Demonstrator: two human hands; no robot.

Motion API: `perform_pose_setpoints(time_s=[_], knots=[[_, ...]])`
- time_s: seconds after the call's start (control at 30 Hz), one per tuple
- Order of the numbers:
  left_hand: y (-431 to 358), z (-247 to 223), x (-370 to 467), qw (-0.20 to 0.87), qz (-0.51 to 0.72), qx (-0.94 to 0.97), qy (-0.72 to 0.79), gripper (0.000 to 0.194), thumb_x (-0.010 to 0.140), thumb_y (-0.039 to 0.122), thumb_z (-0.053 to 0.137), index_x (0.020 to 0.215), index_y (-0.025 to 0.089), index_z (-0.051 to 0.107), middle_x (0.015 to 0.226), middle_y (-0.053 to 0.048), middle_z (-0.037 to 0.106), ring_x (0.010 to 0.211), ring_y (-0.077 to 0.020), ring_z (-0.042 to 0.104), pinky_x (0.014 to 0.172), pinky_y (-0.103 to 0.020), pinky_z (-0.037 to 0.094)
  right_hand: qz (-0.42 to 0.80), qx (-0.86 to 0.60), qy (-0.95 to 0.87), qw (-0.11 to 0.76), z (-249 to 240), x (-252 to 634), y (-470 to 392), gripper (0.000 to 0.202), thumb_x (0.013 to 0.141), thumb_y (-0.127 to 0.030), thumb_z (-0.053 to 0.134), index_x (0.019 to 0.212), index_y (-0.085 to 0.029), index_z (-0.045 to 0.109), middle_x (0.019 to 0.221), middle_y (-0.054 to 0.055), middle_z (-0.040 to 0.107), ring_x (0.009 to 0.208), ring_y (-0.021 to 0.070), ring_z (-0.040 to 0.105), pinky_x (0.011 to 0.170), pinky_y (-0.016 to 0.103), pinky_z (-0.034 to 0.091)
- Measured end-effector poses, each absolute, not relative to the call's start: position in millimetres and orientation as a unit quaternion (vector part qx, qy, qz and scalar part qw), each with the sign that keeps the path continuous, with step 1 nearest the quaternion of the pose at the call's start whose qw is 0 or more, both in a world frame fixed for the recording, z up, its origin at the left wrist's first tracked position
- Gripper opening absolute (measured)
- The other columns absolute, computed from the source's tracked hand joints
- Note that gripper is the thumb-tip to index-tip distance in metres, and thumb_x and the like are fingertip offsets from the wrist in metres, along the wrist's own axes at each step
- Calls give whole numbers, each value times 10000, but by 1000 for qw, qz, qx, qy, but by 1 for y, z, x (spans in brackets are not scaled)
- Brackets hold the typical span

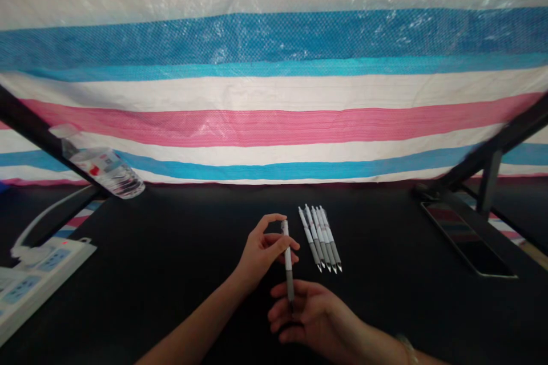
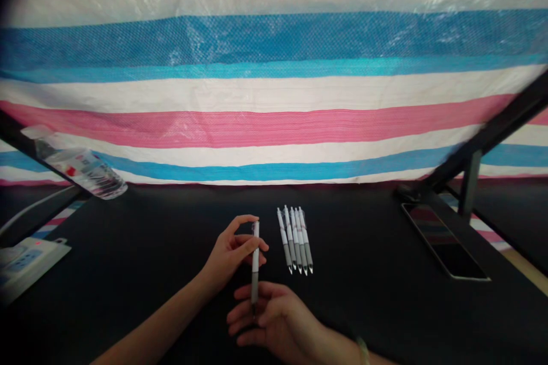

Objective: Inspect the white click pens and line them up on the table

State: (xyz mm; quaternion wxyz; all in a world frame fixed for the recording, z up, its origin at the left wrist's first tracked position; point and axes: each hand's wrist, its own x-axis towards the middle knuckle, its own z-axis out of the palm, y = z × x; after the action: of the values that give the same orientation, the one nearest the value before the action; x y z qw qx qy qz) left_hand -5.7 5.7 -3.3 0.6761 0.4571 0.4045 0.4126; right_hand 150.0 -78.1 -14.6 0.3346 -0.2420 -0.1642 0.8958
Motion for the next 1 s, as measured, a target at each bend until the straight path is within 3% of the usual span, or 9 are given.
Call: perform_pose_setpoints(time_s=[0.17,0.33,0.5,0.63,0.77,0.87,1.0], knots=[[6,-2,-6,669,426,448,413,641,822,389,761,1337,210,425,821,-56,784,624,-183,735,590,-277,586,896,-237,-172,335,-17,151,-78,543,596,-58,589,1121,-88,723,994,142,758,925,238,702,828,340,489],[7,-1,-7,674,431,437,411,568,792,402,787,1224,199,480,784,-56,777,595,-189,728,562,-273,579,895,-244,-169,332,-13,150,-77,536,576,-56,588,1093,-90,725,978,138,757,918,233,696,833,342,486],[7,-1,-7,687,430,419,409,590,801,388,785,1257,206,458,806,-54,782,607,-181,727,578,-275,581,888,-254,-191,332,-11,149,-78,528,569,-63,580,1080,-93,711,958,133,751,877,230,700,806,349,493],[9,2,-7,675,445,419,412,579,776,392,801,1218,206,477,782,-51,780,597,-192,726,576,-290,579,876,-271,-217,335,-16,144,-80,558,550,-67,561,1096,-117,664,891,106,748,782,206,706,736,327,512],[15,7,-9,653,449,425,438,584,782,397,785,1244,207,481,808,-50,781,621,-189,730,589,-282,572,847,-318,-299,303,-18,142,-81,500,569,-147,560,1066,-152,609,813,47,714,590,154,641,547,258,483],[25,12,-9,618,434,465,462,586,818,402,739,1294,197,465,802,-51,777,644,-183,725,590,-268,561,758,-397,-455,246,-8,148,-80,291,682,-209,527,950,-153,629,730,1,642,496,109,532,456,213,381],[44,10,-3,527,385,574,494,519,822,362,697,1264,180,495,745,-29,749,559,-175,673,543,-275,541,419,-499,-714,257,11,164,-72,146,804,-156,492,802,-173,637,693,1,608,623,133,543,576,249,342]])
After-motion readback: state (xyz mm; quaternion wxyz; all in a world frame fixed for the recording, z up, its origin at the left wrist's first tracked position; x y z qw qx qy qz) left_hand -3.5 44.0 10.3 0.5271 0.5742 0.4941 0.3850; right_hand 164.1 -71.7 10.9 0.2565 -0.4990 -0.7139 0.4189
